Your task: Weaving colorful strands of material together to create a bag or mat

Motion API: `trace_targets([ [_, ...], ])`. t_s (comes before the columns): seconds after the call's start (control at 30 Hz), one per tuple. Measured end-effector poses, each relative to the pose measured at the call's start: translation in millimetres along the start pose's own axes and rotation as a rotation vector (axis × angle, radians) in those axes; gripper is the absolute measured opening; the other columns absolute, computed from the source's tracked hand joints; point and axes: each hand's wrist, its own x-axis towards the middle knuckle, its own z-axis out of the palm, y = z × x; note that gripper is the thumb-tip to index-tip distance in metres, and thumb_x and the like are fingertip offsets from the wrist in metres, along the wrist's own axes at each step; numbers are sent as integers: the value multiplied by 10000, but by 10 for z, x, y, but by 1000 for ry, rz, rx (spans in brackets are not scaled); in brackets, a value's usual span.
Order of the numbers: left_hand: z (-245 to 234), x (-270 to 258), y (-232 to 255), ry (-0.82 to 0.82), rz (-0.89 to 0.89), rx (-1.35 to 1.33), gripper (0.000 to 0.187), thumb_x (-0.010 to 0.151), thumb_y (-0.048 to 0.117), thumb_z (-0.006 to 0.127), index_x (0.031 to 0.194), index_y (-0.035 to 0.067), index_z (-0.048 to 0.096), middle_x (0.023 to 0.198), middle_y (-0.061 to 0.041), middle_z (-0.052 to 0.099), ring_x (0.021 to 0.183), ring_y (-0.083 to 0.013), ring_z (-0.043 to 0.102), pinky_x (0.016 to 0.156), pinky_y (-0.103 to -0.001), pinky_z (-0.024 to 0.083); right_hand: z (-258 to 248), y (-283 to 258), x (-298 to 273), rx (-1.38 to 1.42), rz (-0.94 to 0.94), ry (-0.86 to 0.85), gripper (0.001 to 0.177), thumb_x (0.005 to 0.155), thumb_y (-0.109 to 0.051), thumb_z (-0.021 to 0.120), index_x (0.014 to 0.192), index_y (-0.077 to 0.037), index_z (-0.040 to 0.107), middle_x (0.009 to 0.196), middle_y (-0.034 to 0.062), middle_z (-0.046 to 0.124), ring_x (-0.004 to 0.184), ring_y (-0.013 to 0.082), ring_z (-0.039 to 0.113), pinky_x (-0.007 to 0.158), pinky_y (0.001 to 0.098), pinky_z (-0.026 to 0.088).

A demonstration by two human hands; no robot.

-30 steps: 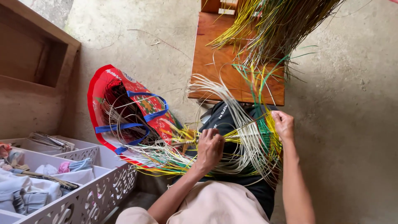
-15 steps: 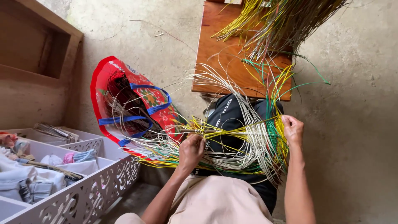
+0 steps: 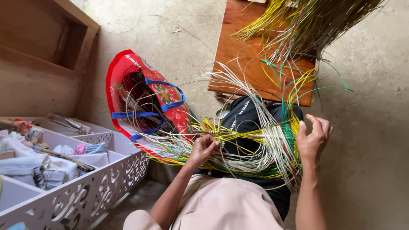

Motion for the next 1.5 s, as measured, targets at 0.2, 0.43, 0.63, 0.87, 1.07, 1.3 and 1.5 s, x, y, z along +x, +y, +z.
trace_targets([
  [0.2,73,50,-24,-74,25,-51,130,961,24,685,908,-93,666,743,-209,731,647,-253,744,616,-340,617,123,-1277,-382,667,106,-642,105,892,-195,736,908,-130,817,698,116,765,665,309,733,682,381,577],
  [0.43,154,-31,317,-65,84,-45,112,940,52,730,893,-39,687,693,-126,706,592,-154,696,576,-248,567,646,-1506,-926,677,233,-876,346,874,-299,765,1171,-121,756,602,88,730,530,176,674,546,337,553],
  [0.63,179,-157,550,-114,25,20,147,960,129,686,925,-14,687,696,-44,651,595,-96,601,548,-215,490,482,-1601,-900,1210,693,-863,472,929,-88,652,1324,140,530,665,119,615,555,124,504,496,220,365],
  [0.87,-5,-203,289,-267,-148,-38,173,987,235,696,941,69,714,714,13,638,579,-35,517,517,-164,382,645,-1466,-1077,1343,815,-858,318,992,-65,543,1275,68,600,599,142,608,456,141,436,416,253,312],
  [1.07,46,-94,173,-334,-267,-122,89,958,157,729,925,76,717,701,-2,661,523,-40,525,467,-163,388,573,-1460,-958,1269,734,-948,246,982,-39,586,1166,112,646,561,144,635,405,140,448,382,254,326],
  [1.3,266,-161,196,-120,-102,78,192,979,155,705,850,15,726,720,33,613,614,-26,475,525,-182,376,671,-1455,-947,1019,849,-804,199,998,-80,581,1109,46,688,596,156,636,331,184,472,297,289,304],
  [1.5,549,-412,658,245,240,309,322,853,218,776,1072,-17,745,960,-75,693,830,-157,645,776,-269,556,446,-1779,-796,703,494,-606,82,891,-20,662,845,9,723,508,65,644,366,138,538,324,281,455],
])
